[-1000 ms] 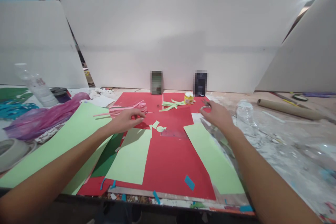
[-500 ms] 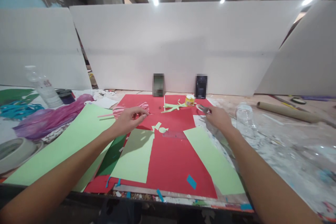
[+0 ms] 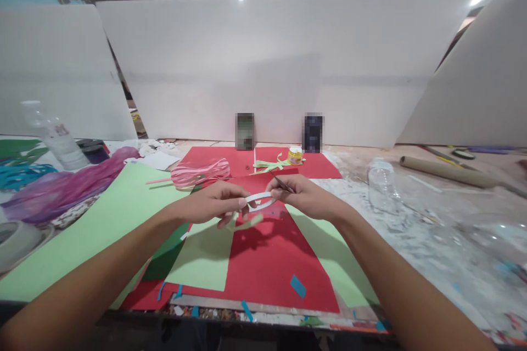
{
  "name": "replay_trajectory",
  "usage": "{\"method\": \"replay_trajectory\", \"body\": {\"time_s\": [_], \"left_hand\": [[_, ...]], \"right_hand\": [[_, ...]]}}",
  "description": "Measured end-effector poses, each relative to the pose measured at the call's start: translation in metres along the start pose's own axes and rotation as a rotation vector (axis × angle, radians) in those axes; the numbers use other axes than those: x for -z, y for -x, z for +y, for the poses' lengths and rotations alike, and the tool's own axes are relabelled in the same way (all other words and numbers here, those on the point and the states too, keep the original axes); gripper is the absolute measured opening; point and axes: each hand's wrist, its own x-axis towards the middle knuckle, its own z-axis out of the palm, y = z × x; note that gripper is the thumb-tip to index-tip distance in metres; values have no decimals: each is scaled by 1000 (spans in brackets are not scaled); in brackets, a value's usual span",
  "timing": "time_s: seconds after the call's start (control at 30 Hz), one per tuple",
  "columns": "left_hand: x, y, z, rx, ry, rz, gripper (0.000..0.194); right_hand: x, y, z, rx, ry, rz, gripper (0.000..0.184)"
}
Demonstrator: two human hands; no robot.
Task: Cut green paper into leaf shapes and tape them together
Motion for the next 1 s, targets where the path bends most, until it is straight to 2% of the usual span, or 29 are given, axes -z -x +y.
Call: {"method": "replay_trajectory", "body": {"time_s": [0.07,0.13,0.23,0.3,0.37,0.5,0.57,0.67,0.73,0.8,0.93,1.0], "left_hand": [[-3,-2,-8,9,122,12,33],[-8,-5,-15,14,192,94,32],[-14,-8,-22,-13,247,294,35],[-14,-9,-27,-43,291,458,35],[-10,-9,-31,-66,339,615,33],[1,-8,-37,-80,300,796,32],[6,-6,-37,-98,314,854,31],[12,-3,-32,-161,493,865,27],[14,0,-29,-212,620,808,26],[16,3,-27,-259,689,753,27],[18,6,-28,-299,696,760,28],[19,6,-29,-285,683,781,27]], "right_hand": [[-3,-3,3,2,7,76,30],[-8,-5,5,10,38,216,28],[-19,-6,5,64,108,406,25],[-28,-4,2,111,160,437,23],[-40,-1,-4,146,234,365,24],[-70,4,-15,122,444,53,32],[-83,2,-15,75,544,40,33],[-90,-9,-10,-19,559,132,36],[-88,-19,-5,-77,469,151,48],[-83,-29,0,-101,393,130,49],[-83,-44,8,-105,428,69,16],[-88,-46,9,-114,487,68,9]]}}
